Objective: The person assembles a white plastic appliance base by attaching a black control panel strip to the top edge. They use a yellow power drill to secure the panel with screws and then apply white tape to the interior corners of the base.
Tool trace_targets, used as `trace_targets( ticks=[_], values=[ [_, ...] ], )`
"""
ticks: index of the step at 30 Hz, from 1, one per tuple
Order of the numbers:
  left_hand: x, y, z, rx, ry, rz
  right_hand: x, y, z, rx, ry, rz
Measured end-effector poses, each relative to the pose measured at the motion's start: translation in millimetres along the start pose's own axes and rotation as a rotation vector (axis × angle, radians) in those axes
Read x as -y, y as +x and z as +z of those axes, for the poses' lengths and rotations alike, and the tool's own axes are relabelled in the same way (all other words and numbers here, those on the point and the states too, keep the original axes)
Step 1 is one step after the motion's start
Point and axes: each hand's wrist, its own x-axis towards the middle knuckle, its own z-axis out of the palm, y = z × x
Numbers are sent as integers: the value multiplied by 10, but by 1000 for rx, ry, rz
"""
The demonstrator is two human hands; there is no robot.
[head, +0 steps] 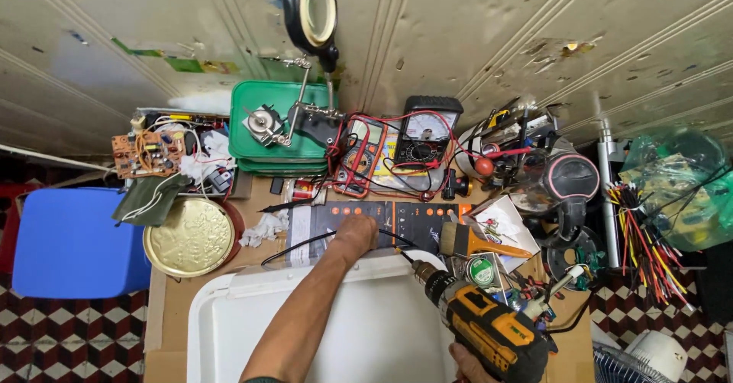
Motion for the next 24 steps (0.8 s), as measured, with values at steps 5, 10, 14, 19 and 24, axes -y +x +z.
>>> trace_targets(
  ticks=[5,10,14,19,24],
  values=[
    [-183,-115,-531,198,15,262,-751,254,137,-126,435,-704],
    [-157,-39,-361,230,122,317,-315,-108,109,-133,451,-557],
    [-185,-61,-486,235,198,324,-100,-208,124,-121,467,-472],
    [-150,-156,-566,224,87,278,-53,-217,86,-107,458,-443],
    [-95,-178,-412,138,18,202,278,-377,-45,-56,290,-367]
  ],
)
